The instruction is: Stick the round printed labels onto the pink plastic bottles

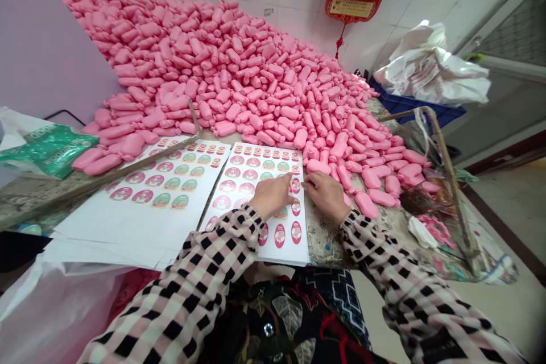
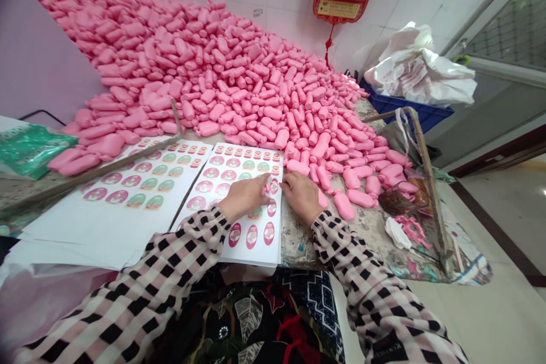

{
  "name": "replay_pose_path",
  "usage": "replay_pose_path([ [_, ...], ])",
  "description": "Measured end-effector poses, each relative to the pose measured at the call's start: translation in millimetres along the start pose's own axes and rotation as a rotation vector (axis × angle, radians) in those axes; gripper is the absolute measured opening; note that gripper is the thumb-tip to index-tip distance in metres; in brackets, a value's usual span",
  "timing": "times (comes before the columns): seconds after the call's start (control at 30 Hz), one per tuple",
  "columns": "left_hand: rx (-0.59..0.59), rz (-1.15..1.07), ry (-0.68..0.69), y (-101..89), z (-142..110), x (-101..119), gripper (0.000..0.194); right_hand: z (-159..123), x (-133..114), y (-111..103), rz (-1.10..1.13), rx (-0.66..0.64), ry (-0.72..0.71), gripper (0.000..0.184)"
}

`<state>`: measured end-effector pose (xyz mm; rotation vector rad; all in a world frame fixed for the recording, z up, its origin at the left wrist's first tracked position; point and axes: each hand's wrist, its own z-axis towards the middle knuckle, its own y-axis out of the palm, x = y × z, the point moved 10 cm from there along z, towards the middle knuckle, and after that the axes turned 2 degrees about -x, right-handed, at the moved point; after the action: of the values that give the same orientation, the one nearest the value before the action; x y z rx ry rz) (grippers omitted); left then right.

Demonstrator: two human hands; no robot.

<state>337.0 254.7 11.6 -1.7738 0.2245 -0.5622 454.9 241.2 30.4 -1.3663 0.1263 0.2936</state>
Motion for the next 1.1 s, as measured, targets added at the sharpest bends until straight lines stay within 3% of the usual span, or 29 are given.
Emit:
replay_pose_path([
  [0.23,-0.005,0.005,-0.012,1.6,0.4,-0.3,0.071,3.4,16.7,7.0,0.126,0.017,0.108,0.018],
  [0.47,0.011,0.010,0.003,0.5,0.0,0.2,0.070,10.8,24.8,20.2,0.254,-0.088,0.158,0.017],
  [0.83,0.010,0.009,0.011,1.1,0.0,0.3,0.069,14.6,21.6,22.3,0.372,-0.211,0.068,0.015],
  [1.1,0.006,-0.002,0.006,1.3,1.0,-0.4,0.069,16.4,29.7,21.2,0.345,-0.109,0.150,0.016],
])
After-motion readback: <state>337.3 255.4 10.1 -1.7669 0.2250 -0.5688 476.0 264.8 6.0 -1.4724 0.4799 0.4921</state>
